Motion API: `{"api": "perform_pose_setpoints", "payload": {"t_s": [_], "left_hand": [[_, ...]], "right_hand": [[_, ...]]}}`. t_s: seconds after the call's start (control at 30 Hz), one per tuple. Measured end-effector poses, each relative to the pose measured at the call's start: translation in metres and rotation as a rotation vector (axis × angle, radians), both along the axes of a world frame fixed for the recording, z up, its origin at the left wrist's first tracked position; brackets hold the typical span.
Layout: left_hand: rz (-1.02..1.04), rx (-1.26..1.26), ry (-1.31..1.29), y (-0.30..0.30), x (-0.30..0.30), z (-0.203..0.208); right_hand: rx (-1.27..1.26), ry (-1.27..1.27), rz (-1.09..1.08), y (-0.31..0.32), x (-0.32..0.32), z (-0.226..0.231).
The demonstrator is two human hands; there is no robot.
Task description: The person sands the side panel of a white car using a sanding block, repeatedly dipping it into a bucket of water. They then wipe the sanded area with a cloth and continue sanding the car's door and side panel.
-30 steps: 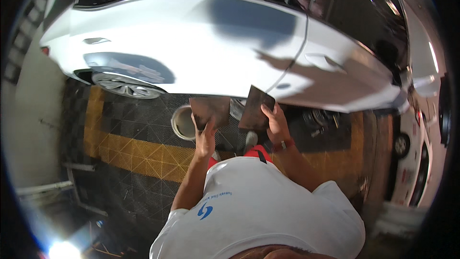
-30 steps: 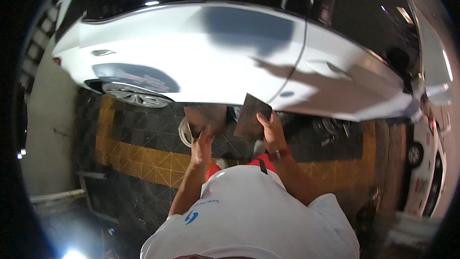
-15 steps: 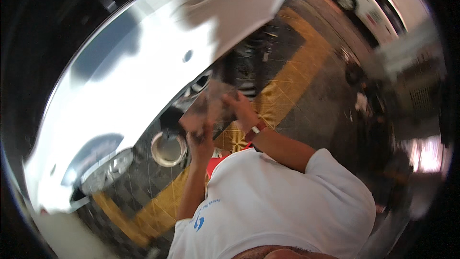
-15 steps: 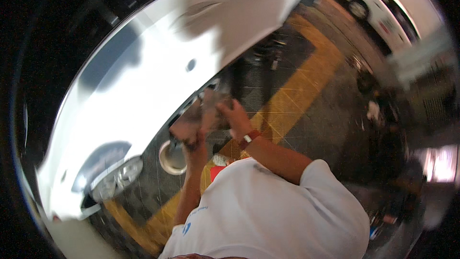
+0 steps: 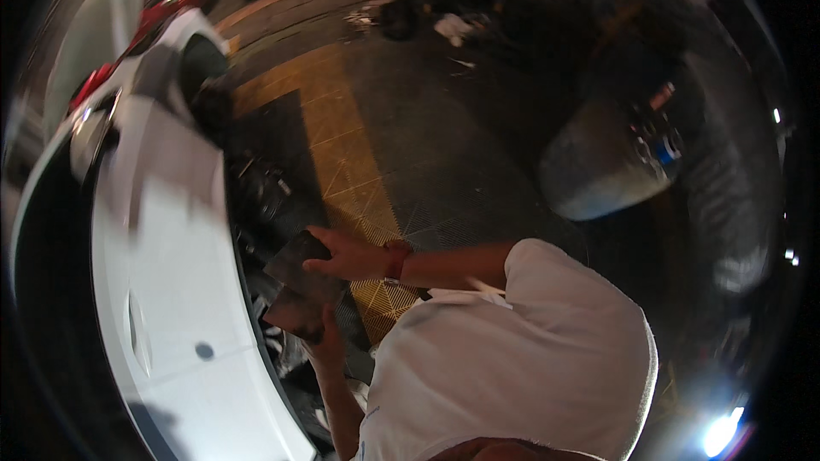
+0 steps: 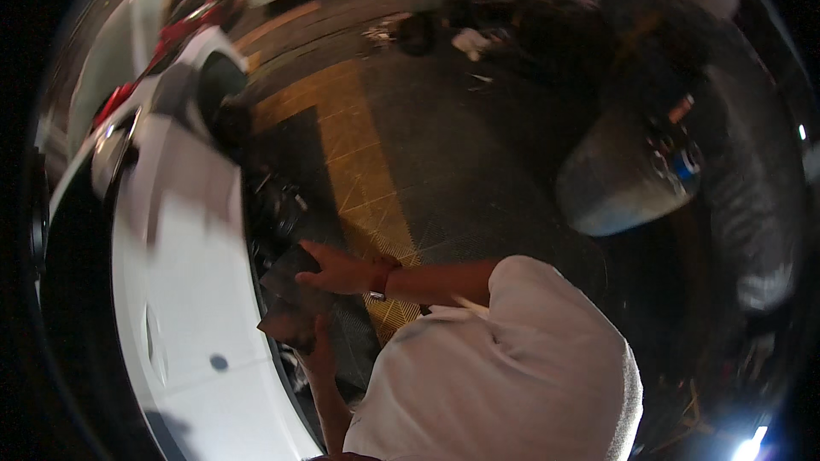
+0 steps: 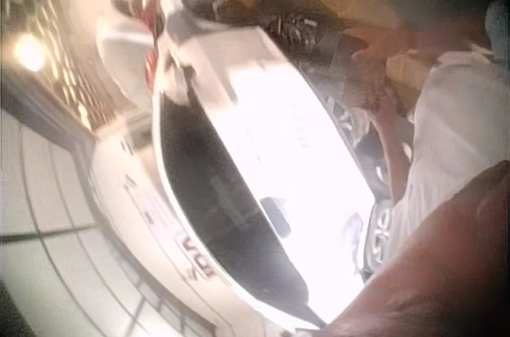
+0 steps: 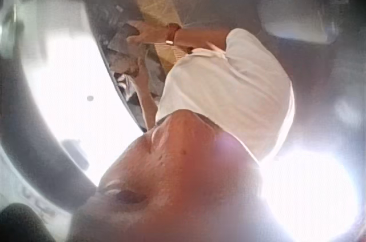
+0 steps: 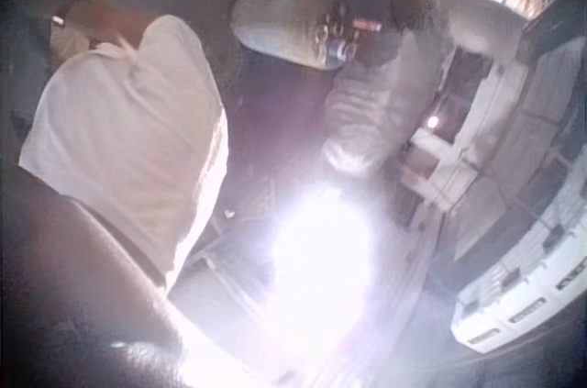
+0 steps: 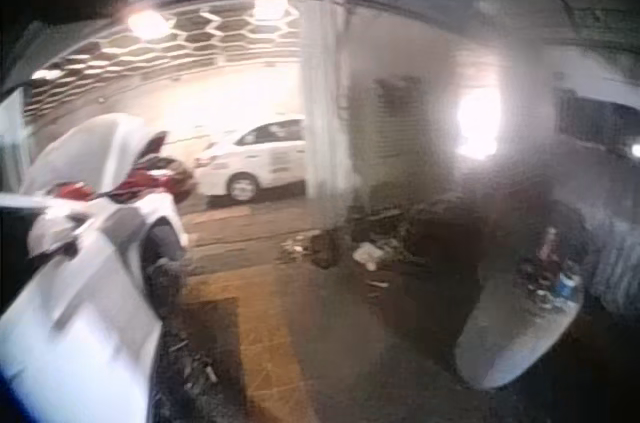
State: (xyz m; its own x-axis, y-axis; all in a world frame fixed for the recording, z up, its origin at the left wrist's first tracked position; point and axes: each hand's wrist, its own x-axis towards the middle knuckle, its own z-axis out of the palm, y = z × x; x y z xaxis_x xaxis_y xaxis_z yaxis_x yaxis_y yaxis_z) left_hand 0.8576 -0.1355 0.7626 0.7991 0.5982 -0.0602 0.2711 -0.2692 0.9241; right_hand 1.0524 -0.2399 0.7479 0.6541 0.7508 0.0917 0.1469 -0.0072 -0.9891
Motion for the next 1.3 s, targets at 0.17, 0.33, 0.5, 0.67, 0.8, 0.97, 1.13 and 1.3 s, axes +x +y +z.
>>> {"api": "perform_pose_setpoints", "payload": {"t_s": [0.17, 0.33, 0.5, 0.67, 0.8, 0.97, 1.13, 1.3], "left_hand": [[-0.454, -0.286, 0.155, -0.045, 0.104, -0.003], [-0.309, -0.716, -0.041, -0.106, 0.213, 0.015], [-0.496, -0.916, 0.063, -0.112, 0.327, -0.017], [-0.652, -0.905, 0.1, -0.177, 0.443, -0.042], [-0.705, -0.806, 0.04, -0.206, 0.526, -0.056], [-0.663, -0.793, -0.029, -0.229, 0.624, -0.053], [-0.692, -0.333, -0.077, -0.222, 0.7, -0.022], [-1.002, 0.01, -0.259, -0.23, 0.735, -0.036]], "right_hand": [[-0.029, -0.38, -0.184, -0.118, 0.084, -0.009], [-0.152, -0.08, -0.932, -0.255, 0.154, 0.022], [0.65, 0.451, -0.777, -0.322, 0.18, 0.014], [0.474, 0.432, -0.887, -0.358, 0.221, 0.0], [0.049, 0.336, -1.03, -0.373, 0.269, 0.0], [-0.066, 0.258, -0.928, -0.386, 0.328, -0.002], [-0.614, -0.195, -1.087, -0.349, 0.381, 0.033], [-0.441, -0.797, -0.895, -0.311, 0.447, 0.082]]}}
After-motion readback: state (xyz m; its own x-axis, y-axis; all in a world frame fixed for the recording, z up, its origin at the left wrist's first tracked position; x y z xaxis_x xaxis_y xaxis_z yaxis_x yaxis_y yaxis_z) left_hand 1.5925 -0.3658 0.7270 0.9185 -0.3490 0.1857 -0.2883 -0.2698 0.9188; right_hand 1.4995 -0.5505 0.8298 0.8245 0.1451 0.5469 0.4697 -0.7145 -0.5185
